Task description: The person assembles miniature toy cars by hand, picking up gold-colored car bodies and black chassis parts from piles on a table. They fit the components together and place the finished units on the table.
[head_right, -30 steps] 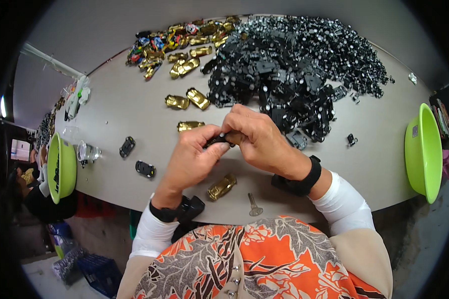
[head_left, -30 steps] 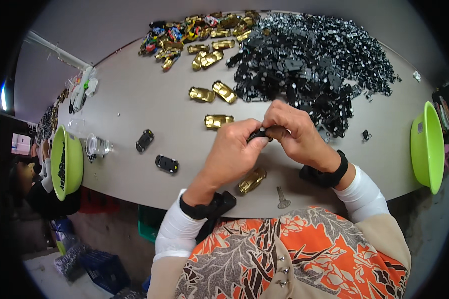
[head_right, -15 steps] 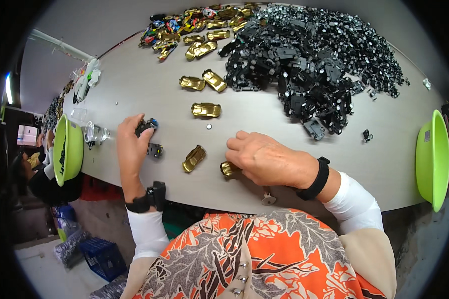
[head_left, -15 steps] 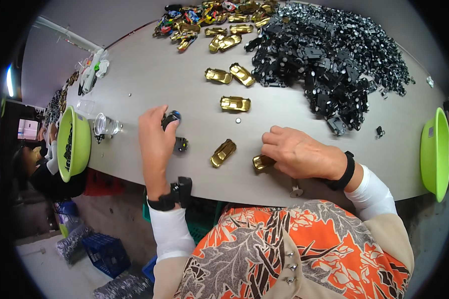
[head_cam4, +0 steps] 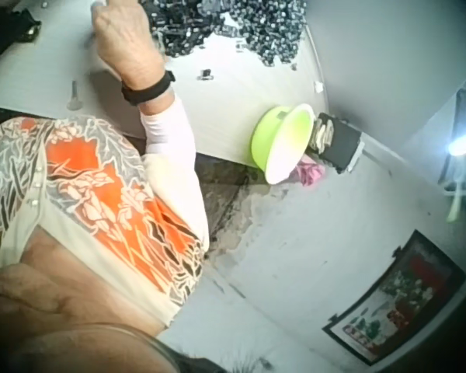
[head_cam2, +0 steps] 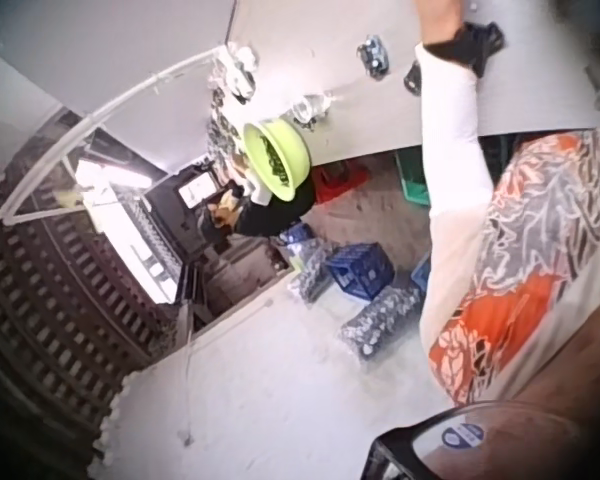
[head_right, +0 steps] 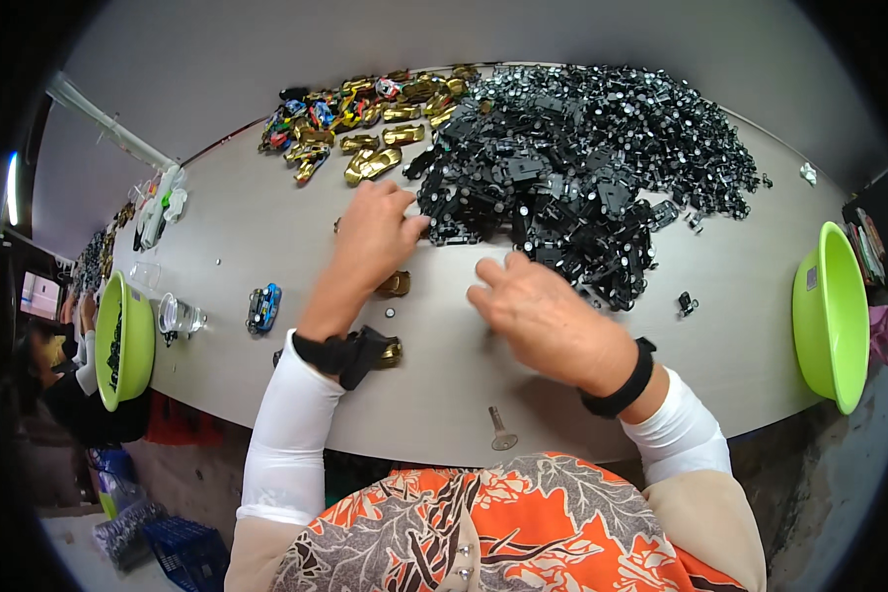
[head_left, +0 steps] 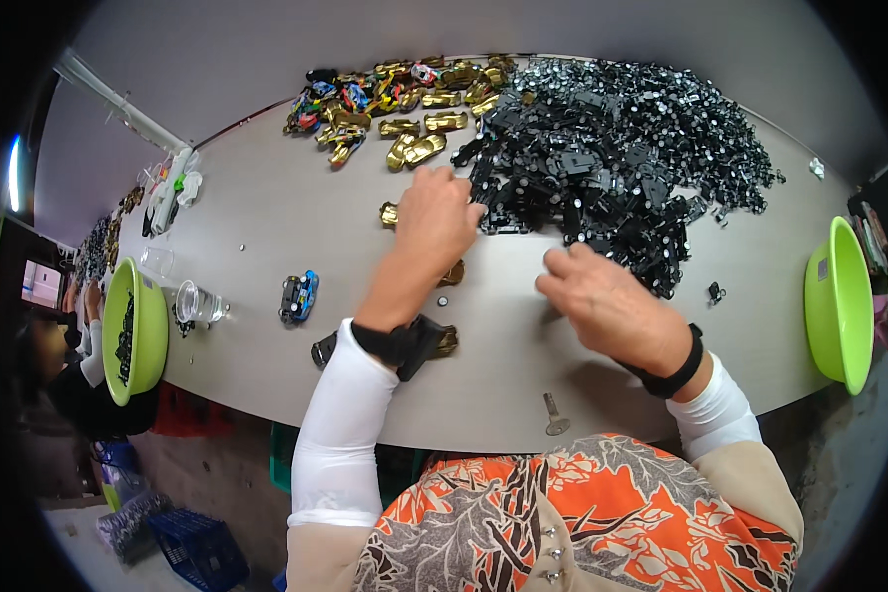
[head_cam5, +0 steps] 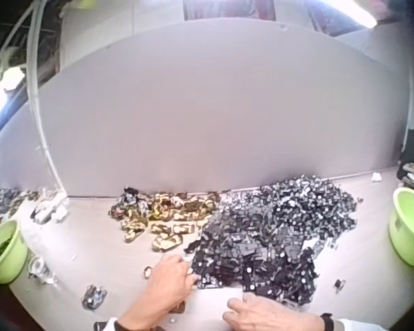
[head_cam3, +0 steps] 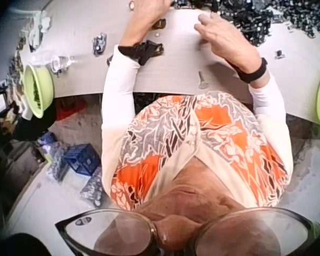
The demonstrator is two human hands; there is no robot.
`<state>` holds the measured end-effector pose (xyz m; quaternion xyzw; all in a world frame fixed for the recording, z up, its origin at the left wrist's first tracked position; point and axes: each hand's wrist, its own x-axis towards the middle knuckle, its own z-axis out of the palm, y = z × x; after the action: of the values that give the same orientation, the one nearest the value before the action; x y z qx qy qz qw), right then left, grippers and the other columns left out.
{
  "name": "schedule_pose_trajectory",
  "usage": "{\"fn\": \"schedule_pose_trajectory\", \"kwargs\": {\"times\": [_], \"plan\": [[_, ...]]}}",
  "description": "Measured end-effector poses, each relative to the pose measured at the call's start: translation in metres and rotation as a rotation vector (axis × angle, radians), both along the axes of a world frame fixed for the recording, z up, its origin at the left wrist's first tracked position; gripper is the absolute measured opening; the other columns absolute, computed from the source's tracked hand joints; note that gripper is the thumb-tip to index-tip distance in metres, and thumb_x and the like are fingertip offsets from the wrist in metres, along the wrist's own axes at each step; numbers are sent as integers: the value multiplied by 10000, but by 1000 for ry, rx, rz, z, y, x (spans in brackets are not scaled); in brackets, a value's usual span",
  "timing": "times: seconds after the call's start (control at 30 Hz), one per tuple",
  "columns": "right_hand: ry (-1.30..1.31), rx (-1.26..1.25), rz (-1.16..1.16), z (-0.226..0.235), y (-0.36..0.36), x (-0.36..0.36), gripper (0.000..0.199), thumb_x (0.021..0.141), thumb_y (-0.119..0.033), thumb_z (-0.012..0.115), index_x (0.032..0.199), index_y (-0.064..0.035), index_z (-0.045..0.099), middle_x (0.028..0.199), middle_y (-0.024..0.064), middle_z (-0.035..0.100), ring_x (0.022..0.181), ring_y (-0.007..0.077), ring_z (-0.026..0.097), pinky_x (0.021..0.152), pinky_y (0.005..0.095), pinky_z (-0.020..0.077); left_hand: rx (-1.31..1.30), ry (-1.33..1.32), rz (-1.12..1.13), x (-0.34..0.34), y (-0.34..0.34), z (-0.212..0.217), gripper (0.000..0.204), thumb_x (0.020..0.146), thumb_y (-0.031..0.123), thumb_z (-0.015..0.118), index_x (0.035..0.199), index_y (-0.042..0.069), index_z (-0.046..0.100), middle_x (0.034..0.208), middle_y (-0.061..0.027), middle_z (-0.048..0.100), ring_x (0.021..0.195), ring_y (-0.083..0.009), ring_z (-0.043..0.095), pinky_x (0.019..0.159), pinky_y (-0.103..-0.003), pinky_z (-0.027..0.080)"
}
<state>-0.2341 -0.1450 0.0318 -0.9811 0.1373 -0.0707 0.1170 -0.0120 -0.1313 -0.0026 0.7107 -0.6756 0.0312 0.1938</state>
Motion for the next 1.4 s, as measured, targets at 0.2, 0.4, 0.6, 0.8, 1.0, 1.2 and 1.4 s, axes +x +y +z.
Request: {"fn": "schedule_pose_trajectory", "kwargs": {"times": [0.2, 0.4, 0.6, 0.8, 1.0, 1.2, 1.4], "plan": [[33, 50, 130, -19, 9, 14, 162, 679, 1, 552, 839, -18, 539, 860, 103, 512, 847, 272, 501, 701, 352, 454, 80, 72, 15, -12, -22, -5, 210, 629, 102, 727, 778, -15, 638, 804, -160, 625, 813, -337, 574, 751, -400, 466], [24, 28, 26, -33, -7, 8, 159, 667, 12, 561, 817, -13, 515, 842, 123, 500, 806, 300, 508, 663, 363, 458, 18, 672, 41, -7, 9, 11, 253, 661, 1, 660, 907, -21, 605, 811, -77, 631, 690, -168, 591, 648, -281, 478], [-344, 565, -45, -19, -21, 11, 263, 696, -22, 656, 936, 10, 555, 893, 70, 527, 834, 182, 558, 632, 312, 492, 148, 1323, 6, -1, 36, 13, 283, 714, -41, 624, 987, -18, 555, 839, -56, 605, 740, -121, 622, 645, -227, 511], [-644, 1524, -182, -14, -26, 8, 277, 790, -87, 677, 1030, -14, 561, 846, 34, 611, 682, 89, 578, 565, 215, 459, 101, 1523, -257, -37, 43, 4, 270, 772, -12, 655, 1010, -11, 528, 923, -102, 640, 760, -150, 650, 654, -258, 562], [-698, 1696, -213, -15, -31, 6, 328, 791, -140, 693, 1068, -19, 565, 893, 34, 619, 731, 90, 596, 586, 207, 465, 172, 1765, -199, -39, 50, 8, 221, 837, 51, 629, 1029, -20, 543, 873, -77, 643, 765, -118, 633, 655, -254, 551], [-685, 1765, -171, -22, -33, 7, 321, 798, -135, 684, 1070, -16, 561, 893, 39, 616, 734, 97, 601, 576, 223, 498, 149, 1865, -212, -37, 50, 5, 273, 836, 53, 612, 1083, -18, 521, 894, -81, 641, 780, -133, 641, 644, -296, 576], [-746, 1507, -271, -7, -26, 7, 280, 809, -91, 652, 1059, -8, 556, 887, 51, 610, 719, 100, 600, 566, 228, 504, 203, 2017, -224, -39, 50, 13, 401, 775, -6, 595, 1158, -1, 474, 986, -141, 627, 870, -206, 644, 691, -372, 585]]}}
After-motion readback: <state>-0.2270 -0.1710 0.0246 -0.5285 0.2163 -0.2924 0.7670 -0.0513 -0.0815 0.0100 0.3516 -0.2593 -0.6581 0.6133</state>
